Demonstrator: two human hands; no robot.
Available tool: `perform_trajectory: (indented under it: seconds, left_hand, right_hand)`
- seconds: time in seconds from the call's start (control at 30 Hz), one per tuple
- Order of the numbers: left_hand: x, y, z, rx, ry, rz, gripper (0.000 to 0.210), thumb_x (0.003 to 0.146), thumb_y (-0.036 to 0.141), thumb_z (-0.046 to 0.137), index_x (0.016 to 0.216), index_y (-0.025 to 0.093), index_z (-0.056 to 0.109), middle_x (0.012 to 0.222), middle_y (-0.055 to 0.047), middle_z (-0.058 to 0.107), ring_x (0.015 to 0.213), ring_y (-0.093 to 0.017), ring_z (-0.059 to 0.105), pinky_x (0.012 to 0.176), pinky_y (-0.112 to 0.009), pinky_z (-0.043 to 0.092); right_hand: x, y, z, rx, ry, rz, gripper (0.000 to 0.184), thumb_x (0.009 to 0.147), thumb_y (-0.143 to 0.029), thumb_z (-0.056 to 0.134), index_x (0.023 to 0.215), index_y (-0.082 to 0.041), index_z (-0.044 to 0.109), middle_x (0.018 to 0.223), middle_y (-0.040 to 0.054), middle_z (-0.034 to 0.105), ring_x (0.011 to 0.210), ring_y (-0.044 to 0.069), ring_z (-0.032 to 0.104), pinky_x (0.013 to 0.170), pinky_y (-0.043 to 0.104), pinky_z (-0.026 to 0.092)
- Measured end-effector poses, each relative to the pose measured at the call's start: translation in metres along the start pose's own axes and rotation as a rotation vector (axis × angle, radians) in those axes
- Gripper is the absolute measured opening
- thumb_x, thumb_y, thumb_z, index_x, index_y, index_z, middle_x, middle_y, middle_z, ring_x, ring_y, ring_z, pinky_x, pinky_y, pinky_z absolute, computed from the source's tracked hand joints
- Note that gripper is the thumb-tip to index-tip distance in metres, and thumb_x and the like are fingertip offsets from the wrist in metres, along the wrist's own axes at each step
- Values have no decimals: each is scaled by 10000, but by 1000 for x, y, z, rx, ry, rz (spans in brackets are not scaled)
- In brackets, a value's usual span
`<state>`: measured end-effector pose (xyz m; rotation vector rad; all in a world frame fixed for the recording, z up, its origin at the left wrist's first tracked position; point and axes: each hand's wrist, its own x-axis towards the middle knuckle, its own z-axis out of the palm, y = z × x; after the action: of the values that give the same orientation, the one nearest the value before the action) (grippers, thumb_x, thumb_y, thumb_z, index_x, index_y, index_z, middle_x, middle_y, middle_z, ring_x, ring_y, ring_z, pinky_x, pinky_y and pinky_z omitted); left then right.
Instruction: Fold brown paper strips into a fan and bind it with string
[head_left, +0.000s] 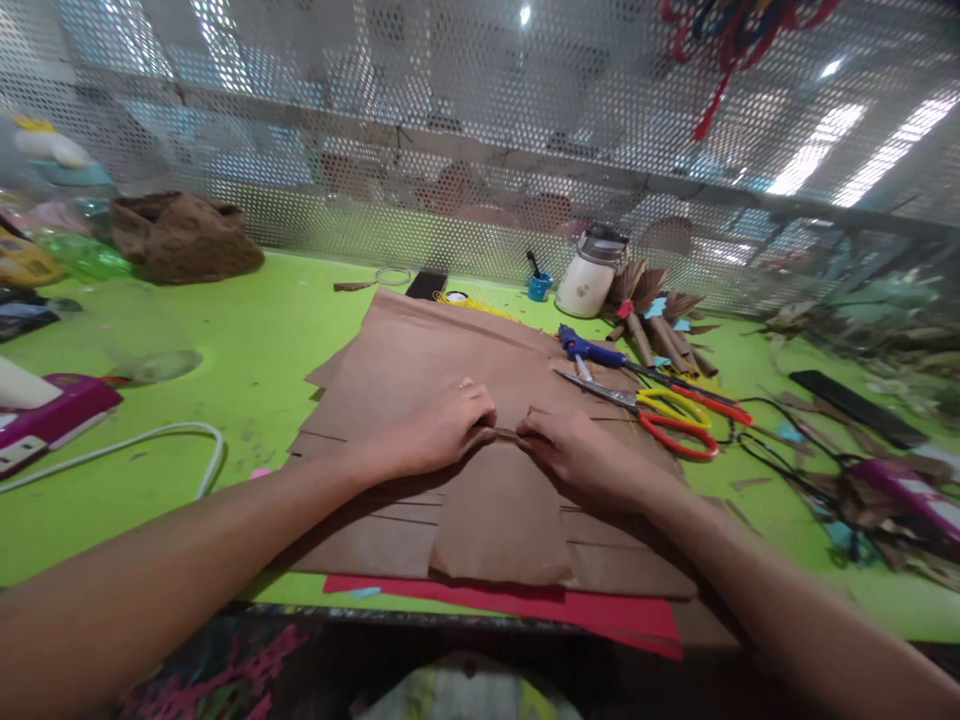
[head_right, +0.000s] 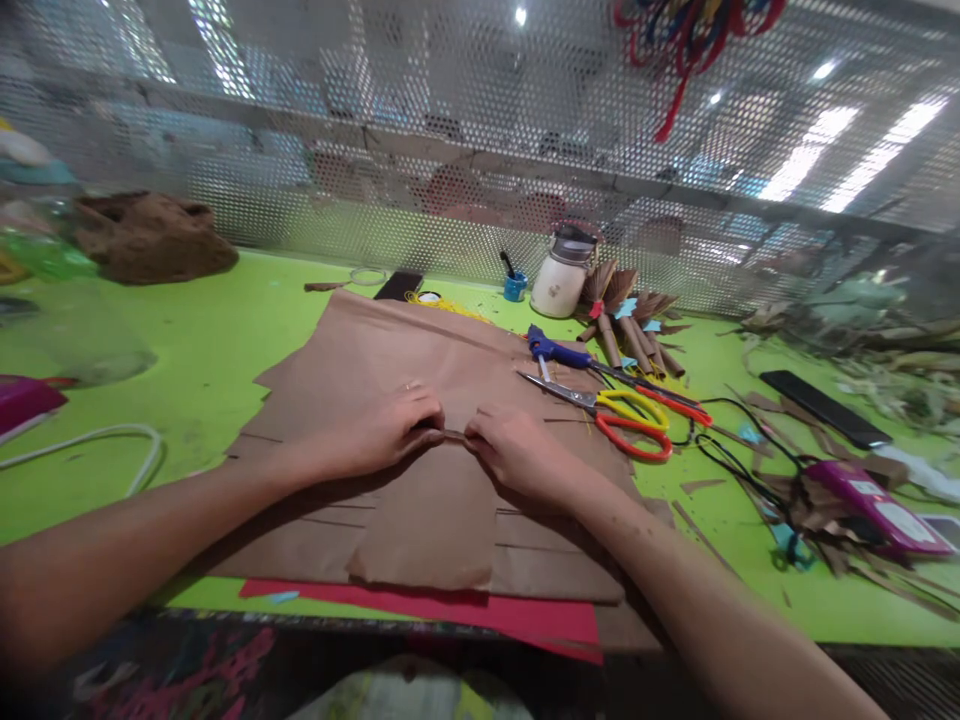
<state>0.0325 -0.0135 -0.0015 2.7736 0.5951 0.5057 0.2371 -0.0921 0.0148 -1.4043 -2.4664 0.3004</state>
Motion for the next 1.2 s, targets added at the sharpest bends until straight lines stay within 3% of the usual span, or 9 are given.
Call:
perform_trajectory:
  seconds: [0.3, 0.5, 0.73, 0.97, 1.2]
  left_hand:
    - [1, 3, 9, -1, 13, 9, 154, 888, 198, 462, 799, 155, 580, 840, -48, 547, 784, -158, 495, 685, -275, 379]
    - [1, -4, 7, -54, -28, -11, 130, 853, 159, 465, 823, 159, 591, 851, -41, 549, 799, -151, 497, 699, -268, 387]
    - [-2, -1, -11, -71, -148, -35, 137, 862, 156, 440, 859, 162, 576, 879, -36, 545, 796, -153, 481, 712, -271, 389]
    - [-7, 17, -21, 224, -159, 150, 165, 845, 49, 411, 853, 152, 540, 895, -66, 533, 796, -179, 480, 723, -289, 390]
    - [-5, 28, -23, 492, -166, 368, 151, 834, 61, 454, 853, 149, 574, 846, -79, 555, 779, -207, 482, 750, -327, 390]
  right_hand:
    - [6, 1, 8, -305, -56, -76, 168, 904, -190, 456, 876, -128, 609, 863, 80, 595, 757, 168, 530, 645, 272, 340]
    - [-5, 0, -4, -248, -98, -51, 136, 882, -180, 448, 856, -144, 576, 831, 64, 596, 700, 153, 512, 594, 264, 307]
    - [-12, 3, -11, -161, -105, -53, 119, 866, -176, 459, 917, -158, 565, 888, 65, 579, 757, 158, 509, 635, 258, 336]
    - [-13, 3, -8, -255, -121, -67, 94, 859, -173, 464, 894, -158, 549, 886, 70, 570, 762, 171, 503, 634, 272, 349]
    - [-20, -15, -4, -473, -128, -147, 324, 612, -146, 641, 924, -134, 552, 899, 97, 561, 804, 230, 481, 667, 322, 365]
